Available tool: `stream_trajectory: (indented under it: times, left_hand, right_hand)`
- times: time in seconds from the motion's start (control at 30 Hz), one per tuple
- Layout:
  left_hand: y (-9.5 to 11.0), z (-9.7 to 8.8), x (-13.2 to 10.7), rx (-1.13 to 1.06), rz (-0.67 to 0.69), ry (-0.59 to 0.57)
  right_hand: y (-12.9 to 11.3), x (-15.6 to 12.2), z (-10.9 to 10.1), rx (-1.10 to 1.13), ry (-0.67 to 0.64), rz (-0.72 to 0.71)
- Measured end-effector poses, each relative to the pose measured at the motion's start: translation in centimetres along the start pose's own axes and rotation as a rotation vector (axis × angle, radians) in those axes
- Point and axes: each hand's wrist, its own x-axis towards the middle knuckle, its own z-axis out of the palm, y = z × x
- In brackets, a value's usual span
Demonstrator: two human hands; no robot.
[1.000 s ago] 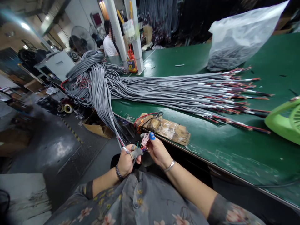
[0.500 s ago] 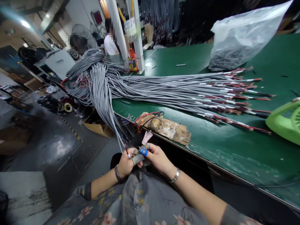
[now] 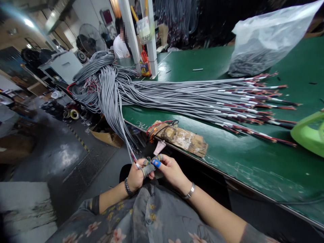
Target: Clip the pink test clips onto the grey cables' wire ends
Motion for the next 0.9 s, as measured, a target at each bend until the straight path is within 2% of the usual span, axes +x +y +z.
stream_trajectory:
  times: [0.1, 0.2, 0.3, 0.4, 0.63, 0.9]
  left_hand:
    - [-0.1, 0.14, 0.0, -0.029, 0.003, 0.048]
    - [0.05, 0.3, -0.03, -0.071, -0.012, 0.099]
    - [0.27, 0.35, -0.04, -0.06, -0.026, 0.075]
    - [0.43, 0.37, 0.0, -0.041, -0.031, 0.053]
    - [0.27, 0.5, 0.29, -0.123, 0.002, 0.146]
    - [0.62, 0.65, 0.23, -0.126, 0.001, 0.185]
  right_hand:
    - [0.26, 0.03, 0.16, 0.022, 0.025, 0.017]
    - [0.28, -0.1, 0.52, 0.077, -0.005, 0.03]
    - [0.24, -0.18, 0.83, 0.139, -0.04, 0.029]
    - [0.15, -0.08, 0.87, 0.122, -0.002, 0.039]
    - [0.26, 0.12, 0.52, 0.117, 0.073, 0.074]
    - [0.1, -0.14, 0.55, 0.152, 0.04, 0.066]
